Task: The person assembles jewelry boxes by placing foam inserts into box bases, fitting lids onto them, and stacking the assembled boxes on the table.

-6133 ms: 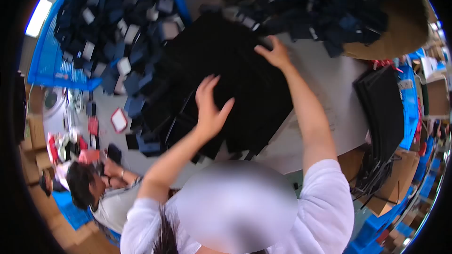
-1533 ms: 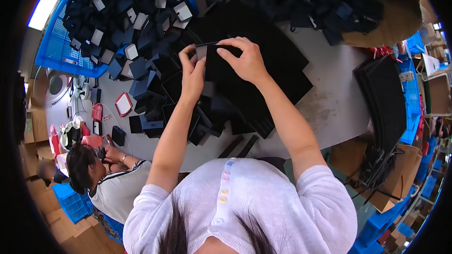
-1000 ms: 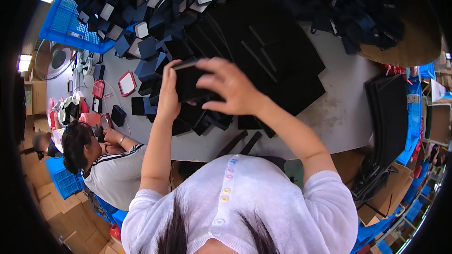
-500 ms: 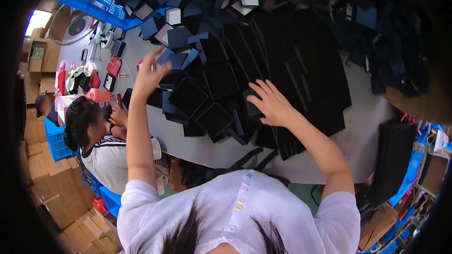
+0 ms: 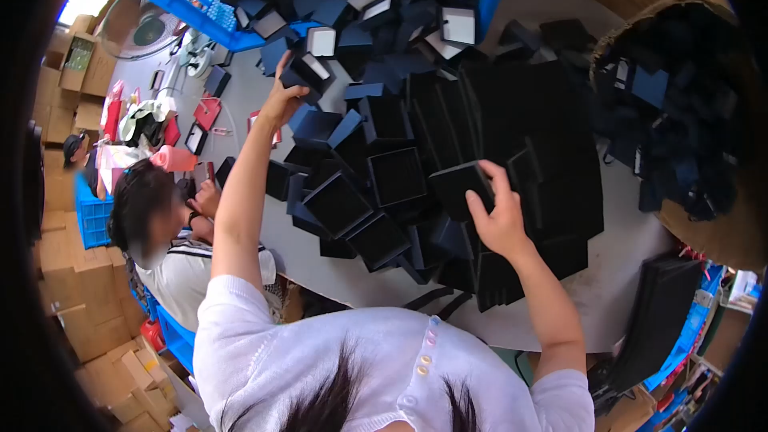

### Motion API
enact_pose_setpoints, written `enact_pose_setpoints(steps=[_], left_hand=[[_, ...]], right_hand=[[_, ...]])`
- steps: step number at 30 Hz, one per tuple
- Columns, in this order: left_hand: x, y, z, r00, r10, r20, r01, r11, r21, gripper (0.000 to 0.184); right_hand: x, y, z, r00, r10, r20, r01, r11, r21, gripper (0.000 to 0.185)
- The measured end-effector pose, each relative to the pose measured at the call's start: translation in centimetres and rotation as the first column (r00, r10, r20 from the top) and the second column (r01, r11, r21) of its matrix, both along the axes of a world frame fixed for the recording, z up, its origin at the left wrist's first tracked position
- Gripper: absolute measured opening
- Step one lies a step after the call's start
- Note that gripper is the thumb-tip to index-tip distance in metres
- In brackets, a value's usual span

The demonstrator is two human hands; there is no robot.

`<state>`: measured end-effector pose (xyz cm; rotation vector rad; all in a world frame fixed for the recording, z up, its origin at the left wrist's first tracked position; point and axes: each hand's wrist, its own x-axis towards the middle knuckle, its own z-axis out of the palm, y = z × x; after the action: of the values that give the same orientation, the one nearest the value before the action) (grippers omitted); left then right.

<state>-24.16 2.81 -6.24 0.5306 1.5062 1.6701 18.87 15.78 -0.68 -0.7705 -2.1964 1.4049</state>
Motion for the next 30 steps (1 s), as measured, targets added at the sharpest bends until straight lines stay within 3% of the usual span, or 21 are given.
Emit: enact_pose_setpoints(steps=[1,3,4,6,7,9,10,11,12,13,14,15,16,17,19,21,23,25,27,29,30], left_hand=[[0.3,-1.5,0.2,0.99,-0.095,0.103,0.073,0.978,0.197,0.097],[4.5,-3.3,4.2,0.904,-0.223,0.366,0.073,0.921,0.382,0.097],[5.6,-3.7,4.4,0.909,-0.212,0.359,0.063,0.921,0.385,0.097],[7.0,-4.3,4.5,0.754,-0.321,0.573,0.005,0.875,0.483,0.095],[7.2,-4.6,4.3,0.757,-0.322,0.568,0.003,0.871,0.491,0.095],[8.1,-4.1,5.4,0.942,-0.285,0.176,0.289,0.957,0.004,0.086],[8.6,-4.1,6.1,0.92,-0.382,0.091,0.389,0.917,-0.088,0.078],[7.7,-3.7,6.6,0.92,-0.381,0.088,0.388,0.918,-0.076,0.078],[5.8,-3.0,7.1,0.89,-0.449,-0.077,0.406,0.859,-0.311,0.075],[3.8,-2.1,7.3,0.817,-0.533,-0.219,0.358,0.768,-0.531,0.073],[1.7,-0.8,5.8,0.948,-0.242,-0.207,0.095,0.836,-0.541,0.07],[-0.5,0.4,3.1,0.978,0.074,-0.194,-0.172,0.813,-0.556,0.069],[-2.9,1.3,0.4,0.891,0.043,-0.453,-0.38,0.619,-0.687,0.066],[-4.8,1.6,-2.3,0.747,-0.063,-0.662,-0.591,0.391,-0.705,0.064],[-7.1,1.3,-6.8,0.911,-0.147,-0.386,-0.322,0.332,-0.887,0.056],[-8.6,0.8,-13.2,0.656,-0.182,-0.732,-0.639,0.382,-0.668,0.045],[-9.5,0.6,-12.8,0.529,-0.133,-0.838,-0.688,0.51,-0.516,0.033],[-8.4,-0.7,-7.9,0.538,0.031,-0.843,-0.677,0.612,-0.409,0.03],[-1.8,-0.3,0.4,0.675,0.437,-0.595,-0.64,0.748,-0.176,0.043],[4.2,-1.1,5.3,0.721,0.155,-0.676,-0.287,0.954,-0.087,0.055],[7.2,-1.2,6.0,0.63,0.054,-0.775,-0.162,0.985,-0.063,0.057]], right_hand=[[-0.8,0.0,0.3,0.998,-0.016,-0.053,0.009,0.993,-0.121,0.043],[-2.4,-0.4,0.8,0.991,-0.024,-0.133,-0.011,0.967,-0.256,0.045],[-3.1,-0.5,1.0,0.989,-0.011,-0.145,-0.032,0.957,-0.287,0.045],[-3.7,-1.0,1.5,0.987,0.008,-0.159,-0.057,0.949,-0.309,0.045],[-3.8,-1.2,1.7,0.986,0.015,-0.165,-0.064,0.955,-0.29,0.044],[-3.6,-1.3,2.0,0.983,0.034,-0.181,-0.072,0.975,-0.21,0.043],[-3.1,-1.4,2.1,0.988,0.032,-0.154,-0.068,0.97,-0.233,0.043],[-2.4,-1.3,2.1,0.992,0.031,-0.125,-0.062,0.965,-0.255,0.043],[-1.6,-1.2,1.8,0.994,0.007,-0.111,-0.039,0.959,-0.282,0.043],[-0.7,-1.1,1.4,0.995,-0.017,-0.097,-0.014,0.951,-0.308,0.043],[0.0,-1.0,1.2,0.997,-0.024,-0.071,0.002,0.958,-0.286,0.047],[0.7,-1.1,0.6,0.997,-0.073,-0.039,0.058,0.952,-0.301,0.044],[1.0,-1.3,0.6,0.993,-0.107,-0.055,0.083,0.939,-0.334,0.041],[1.2,-1.4,0.7,0.987,-0.146,-0.067,0.111,0.922,-0.37,0.038],[1.6,-0.9,0.6,0.991,-0.13,-0.019,0.119,0.949,-0.292,0.034],[1.3,-0.4,1.6,0.987,-0.16,0.007,0.161,0.986,-0.047,0.033],[1.6,0.2,1.9,0.955,-0.292,0.048,0.295,0.952,-0.077,0.031],[1.8,1.4,1.5,0.938,-0.346,-0.015,0.345,0.938,-0.037,0.03],[0.7,1.9,1.6,0.931,-0.359,-0.073,0.354,0.933,-0.07,0.03],[-2.1,1.1,2.9,0.926,-0.344,-0.158,0.33,0.938,-0.107,0.03],[-3.7,0.5,3.5,0.928,-0.309,-0.207,0.288,0.949,-0.125,0.03]])
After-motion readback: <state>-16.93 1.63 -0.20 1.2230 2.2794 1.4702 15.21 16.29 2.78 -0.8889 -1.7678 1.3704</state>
